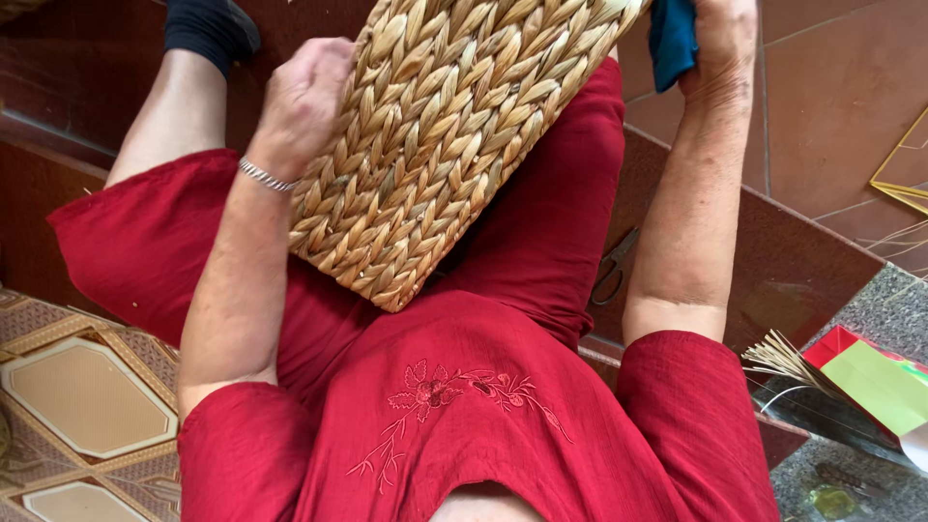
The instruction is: The person sits on the floor holding a woven water-hyacinth basket on their lap. They use scissors to snip loose straw ends from the basket, pick off trimmed pieces by hand, and wipe the woven surfaces with a blue cloth, turning the basket to reach different sides, with several finished baskets nearby.
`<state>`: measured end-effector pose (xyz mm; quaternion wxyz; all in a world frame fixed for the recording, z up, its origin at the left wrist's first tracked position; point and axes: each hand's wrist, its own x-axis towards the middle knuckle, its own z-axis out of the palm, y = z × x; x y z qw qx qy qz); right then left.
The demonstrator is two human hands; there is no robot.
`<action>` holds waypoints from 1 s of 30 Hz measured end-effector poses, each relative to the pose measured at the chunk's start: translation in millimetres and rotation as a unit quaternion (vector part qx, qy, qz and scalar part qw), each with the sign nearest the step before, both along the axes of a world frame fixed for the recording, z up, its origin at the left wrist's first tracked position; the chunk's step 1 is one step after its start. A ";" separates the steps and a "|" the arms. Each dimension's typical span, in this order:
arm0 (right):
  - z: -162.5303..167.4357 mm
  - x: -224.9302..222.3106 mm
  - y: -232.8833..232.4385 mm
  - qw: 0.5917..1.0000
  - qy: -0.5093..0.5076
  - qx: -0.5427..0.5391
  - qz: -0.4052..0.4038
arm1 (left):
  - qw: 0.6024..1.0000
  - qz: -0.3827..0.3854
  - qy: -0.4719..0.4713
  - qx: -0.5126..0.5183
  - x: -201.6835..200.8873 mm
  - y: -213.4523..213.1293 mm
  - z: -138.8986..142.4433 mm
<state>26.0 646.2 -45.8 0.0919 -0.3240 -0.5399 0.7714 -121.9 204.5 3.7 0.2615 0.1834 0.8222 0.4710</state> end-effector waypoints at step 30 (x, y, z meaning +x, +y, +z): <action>246.9 97.9 -239.5 0.698 0.198 0.654 0.215 | 0.896 0.108 -0.174 0.395 115.8 -97.7 100.8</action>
